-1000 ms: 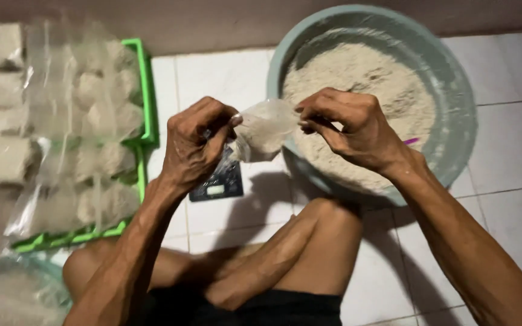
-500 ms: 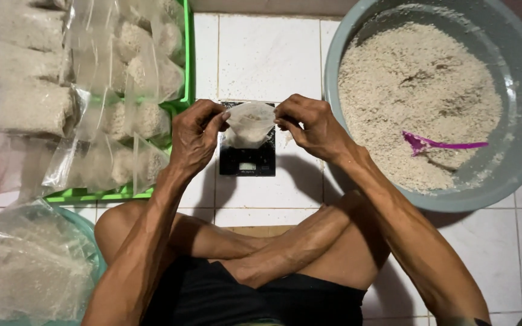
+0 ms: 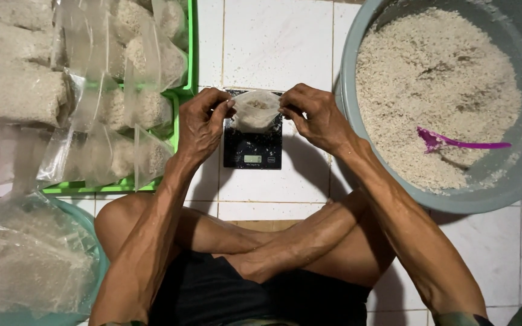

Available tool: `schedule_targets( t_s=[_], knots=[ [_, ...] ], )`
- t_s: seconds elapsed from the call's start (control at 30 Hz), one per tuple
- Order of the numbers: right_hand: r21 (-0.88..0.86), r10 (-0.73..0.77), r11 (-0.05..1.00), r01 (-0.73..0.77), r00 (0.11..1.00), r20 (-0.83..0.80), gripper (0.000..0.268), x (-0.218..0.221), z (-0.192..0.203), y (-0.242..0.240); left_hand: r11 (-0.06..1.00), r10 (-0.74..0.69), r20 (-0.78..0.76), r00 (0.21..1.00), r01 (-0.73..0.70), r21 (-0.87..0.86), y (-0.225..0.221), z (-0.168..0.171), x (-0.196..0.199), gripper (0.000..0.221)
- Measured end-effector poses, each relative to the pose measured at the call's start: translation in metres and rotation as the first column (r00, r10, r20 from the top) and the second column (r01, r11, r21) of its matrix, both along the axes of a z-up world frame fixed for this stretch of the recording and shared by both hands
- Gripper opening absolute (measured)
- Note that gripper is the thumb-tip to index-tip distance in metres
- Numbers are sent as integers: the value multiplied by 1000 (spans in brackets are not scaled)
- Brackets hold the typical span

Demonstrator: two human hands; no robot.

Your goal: The person fills small plastic bags with a grain-like mixture from a large basin using a scoop, weighs each bag on a digital scale, and folds the tops of the bags closed.

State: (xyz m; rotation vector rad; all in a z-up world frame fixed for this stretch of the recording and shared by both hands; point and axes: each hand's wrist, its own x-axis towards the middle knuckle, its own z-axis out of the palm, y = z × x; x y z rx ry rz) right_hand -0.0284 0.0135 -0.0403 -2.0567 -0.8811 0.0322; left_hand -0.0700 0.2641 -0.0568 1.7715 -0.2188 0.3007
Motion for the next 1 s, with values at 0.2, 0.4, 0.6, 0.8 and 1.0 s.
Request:
schedule_targets(
  t_s=[0.2, 0.4, 0.6, 0.8, 1.0],
  knots=[
    [18, -16, 1000, 17, 998, -54, 14, -1, 1, 2, 1000, -3, -56, 998, 3, 6, 2, -3, -3, 11],
    [-13, -34, 999, 34, 999, -28, 26, -4, 2, 4, 995, -6, -70, 998, 13, 103, 4, 0, -5, 22],
    [-12, -48, 999, 48, 999, 6, 37, -4, -9, -13, 998, 23, -171, 985, -13, 63, 12, -9, -20, 39],
    [-22, -26, 999, 28, 996, 89, 28, 2, 4, -40, 988, 143, -362, 921, -113, 103, 28, -47, -52, 34],
    [-38, -121, 990, 136, 956, 268, 17, 10, -15, -70, 979, 199, -482, 853, -157, 128, 27, -96, -99, 32]
  ],
)
